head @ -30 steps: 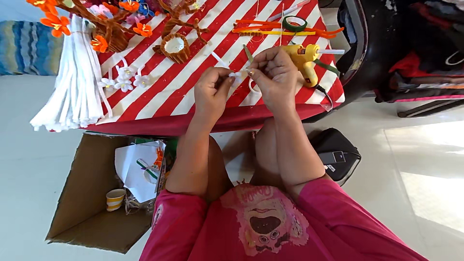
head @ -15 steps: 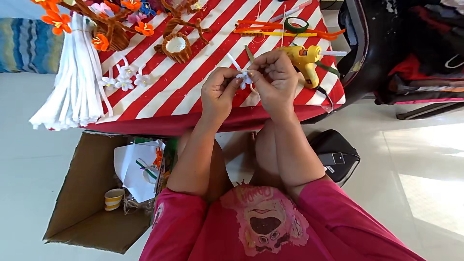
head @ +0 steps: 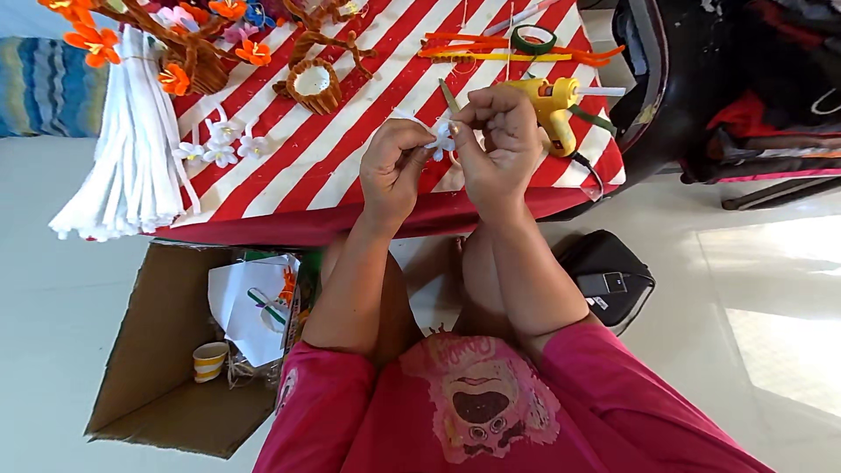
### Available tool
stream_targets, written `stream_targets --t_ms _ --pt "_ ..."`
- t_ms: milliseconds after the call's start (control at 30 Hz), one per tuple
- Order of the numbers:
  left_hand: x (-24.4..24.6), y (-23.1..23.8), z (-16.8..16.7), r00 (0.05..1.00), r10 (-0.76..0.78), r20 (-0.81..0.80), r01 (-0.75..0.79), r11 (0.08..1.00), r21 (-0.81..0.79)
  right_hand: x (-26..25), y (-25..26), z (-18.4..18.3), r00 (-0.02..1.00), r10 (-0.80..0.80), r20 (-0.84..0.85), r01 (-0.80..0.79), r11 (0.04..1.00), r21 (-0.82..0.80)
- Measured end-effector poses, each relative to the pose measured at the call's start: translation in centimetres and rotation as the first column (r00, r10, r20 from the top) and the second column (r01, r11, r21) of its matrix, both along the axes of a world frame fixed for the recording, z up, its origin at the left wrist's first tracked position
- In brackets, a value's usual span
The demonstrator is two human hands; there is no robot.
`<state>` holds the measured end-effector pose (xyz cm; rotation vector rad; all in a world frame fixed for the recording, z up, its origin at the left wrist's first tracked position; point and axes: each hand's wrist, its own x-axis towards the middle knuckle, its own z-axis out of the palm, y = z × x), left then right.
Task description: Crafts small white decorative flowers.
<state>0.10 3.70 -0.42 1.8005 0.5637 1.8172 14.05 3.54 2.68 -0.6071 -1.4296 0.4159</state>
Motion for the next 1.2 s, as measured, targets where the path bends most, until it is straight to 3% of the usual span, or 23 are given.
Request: stream_targets --t_ms 167,400,900,1200 --pt "0.2 0.2 -0.1 0.993 0.111 -0.033 -0.111 0.994 -0.002 0.0 -1.1 0.6 0.997 0.013 0.069 -0.02 0.995 0.097" --pt "0.1 0.0 0.0 0.992 0.119 -0.031 -0.119 0.993 -0.009 -0.3 -0.8 0.2 0.995 -0.016 0.096 0.013 0.999 0.031" --pt "0.0 -0.1 0.2 0.964 0.239 -0.119 -0.211 0.954 0.214 0.7 -0.6 0.8 0.905 -0.183 0.383 0.118 0.975 0.189" --pt "0.1 -0.5 0.3 0.919 0.361 -0.158 -0.278 0.878 0.39 1.2 -0.7 1.2 0.879 -0.169 0.447 0.091 0.977 0.192"
